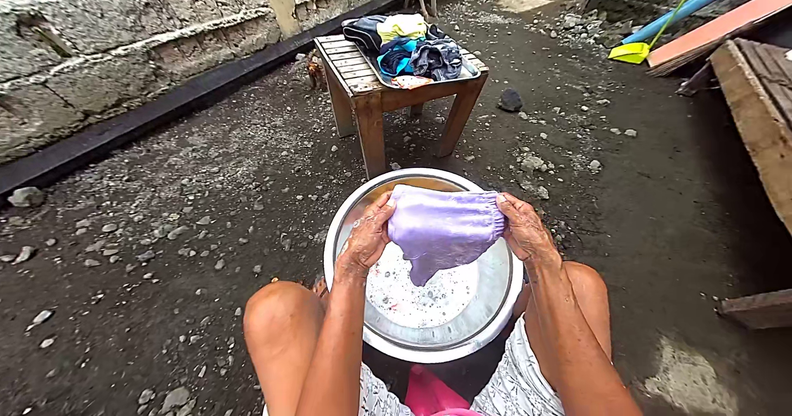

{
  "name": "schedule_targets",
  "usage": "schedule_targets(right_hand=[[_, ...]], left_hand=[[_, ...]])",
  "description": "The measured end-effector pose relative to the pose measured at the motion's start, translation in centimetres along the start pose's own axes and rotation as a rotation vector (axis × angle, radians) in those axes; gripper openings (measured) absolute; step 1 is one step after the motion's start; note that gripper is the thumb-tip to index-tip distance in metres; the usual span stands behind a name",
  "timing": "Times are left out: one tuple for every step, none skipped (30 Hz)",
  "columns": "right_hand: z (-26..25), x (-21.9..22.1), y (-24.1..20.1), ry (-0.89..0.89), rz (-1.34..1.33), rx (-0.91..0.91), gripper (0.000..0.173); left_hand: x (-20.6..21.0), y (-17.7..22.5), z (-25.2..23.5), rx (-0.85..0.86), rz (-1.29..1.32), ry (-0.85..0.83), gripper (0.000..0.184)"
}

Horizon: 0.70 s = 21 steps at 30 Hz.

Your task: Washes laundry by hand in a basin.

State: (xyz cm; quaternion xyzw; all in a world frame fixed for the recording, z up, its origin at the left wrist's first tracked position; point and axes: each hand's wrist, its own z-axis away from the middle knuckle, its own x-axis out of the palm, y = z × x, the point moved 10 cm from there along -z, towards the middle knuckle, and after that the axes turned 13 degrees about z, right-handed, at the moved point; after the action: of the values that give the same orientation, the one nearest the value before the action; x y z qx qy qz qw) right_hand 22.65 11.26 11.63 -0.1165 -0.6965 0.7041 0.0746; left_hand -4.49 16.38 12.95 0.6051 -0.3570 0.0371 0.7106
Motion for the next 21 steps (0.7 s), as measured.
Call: schedule_targets(right_hand=[[0.1, 0.3, -0.4, -0.013, -0.016, -0.027, 0.029], [0.3, 0.5, -0.8, -0.024, -0.045, -0.046, 0.029], [0.4, 0.8, -1.0, -0.034, -0.084, -0.058, 0.029], [0.5, 1.0, -1.1, -0.038, -0.124, -0.054, 0.029], [0.4, 1.1, -1.0, -0.031, -0.154, -0.037, 0.029], [0.4, 1.2, -0.9, -0.017, -0.176, -0.017, 0.030], [0.3, 1.3, -0.7, -0.003, -0.191, 0.005, 0.030], [0.3, 1.4, -0.3, 0.010, -0.203, 0.034, 0.030], [0.3, 1.5, 0.2, 0.022, -0.213, 0.069, 0.029], [0.3, 1.6, 0.8, 0.037, -0.224, 0.109, 0.028], [0.3, 1.7, 1.3, 0.052, -0.235, 0.152, 0.027], [0.4, 1.8, 1.9, 0.061, -0.243, 0.194, 0.025], [0.4, 1.9, 2.3, 0.068, -0.253, 0.233, 0.025], [0.4, 2.0, 2.7, 0.073, -0.265, 0.262, 0.024], [0.4, 2.0, 2.9, 0.073, -0.276, 0.279, 0.024], [0.5, 2.0, 2.9, 0.067, -0.290, 0.284, 0.024], [0.4, 2.1, 2.8, 0.051, -0.306, 0.276, 0.024], [0.4, 2.2, 2.5, 0.024, -0.311, 0.260, 0.025], [0.3, 2.4, 2.4, -0.008, -0.308, 0.239, 0.025], [0.3, 2.7, 2.4, -0.042, -0.289, 0.218, 0.024], [0.3, 3.0, 2.6, -0.076, -0.259, 0.198, 0.023]], left_hand=[[-0.3, 0.3, 0.2, 0.014, 0.008, 0.014, 0.036], [-0.5, 0.6, 0.3, 0.026, 0.022, 0.023, 0.036], [-0.7, 0.7, 0.4, 0.035, 0.034, 0.033, 0.035], [-0.8, 0.7, 0.5, 0.038, 0.041, 0.042, 0.035], [-0.9, 0.7, 0.6, 0.036, 0.044, 0.056, 0.034], [-1.0, 0.6, 0.6, 0.026, 0.036, 0.075, 0.034], [-1.2, 0.5, 0.7, 0.011, 0.024, 0.101, 0.033], [-1.3, 0.2, 0.9, -0.006, 0.013, 0.130, 0.032], [-1.5, -0.1, 1.1, -0.021, 0.006, 0.153, 0.032], [-1.8, -0.5, 1.2, -0.033, 0.000, 0.167, 0.032], [-2.1, -0.9, 1.1, -0.048, 0.002, 0.175, 0.032], [-2.6, -1.3, 0.9, -0.064, 0.022, 0.181, 0.033], [-2.9, -1.6, 0.6, -0.076, 0.038, 0.185, 0.032], [-3.0, -1.8, 0.5, -0.085, 0.054, 0.186, 0.031], [-3.0, -1.8, 0.4, -0.088, 0.073, 0.186, 0.031], [-2.9, -1.7, 0.3, -0.083, 0.096, 0.179, 0.030], [-2.6, -1.5, 0.3, -0.066, 0.125, 0.153, 0.029], [-2.2, -1.4, 0.3, -0.043, 0.161, 0.102, 0.030], [-1.8, -1.8, 0.3, -0.030, 0.194, 0.043, 0.037], [-1.8, -3.0, 0.2, -0.053, 0.221, -0.004, 0.050], [-2.1, -4.8, 0.0, -0.102, 0.234, -0.014, 0.066]])
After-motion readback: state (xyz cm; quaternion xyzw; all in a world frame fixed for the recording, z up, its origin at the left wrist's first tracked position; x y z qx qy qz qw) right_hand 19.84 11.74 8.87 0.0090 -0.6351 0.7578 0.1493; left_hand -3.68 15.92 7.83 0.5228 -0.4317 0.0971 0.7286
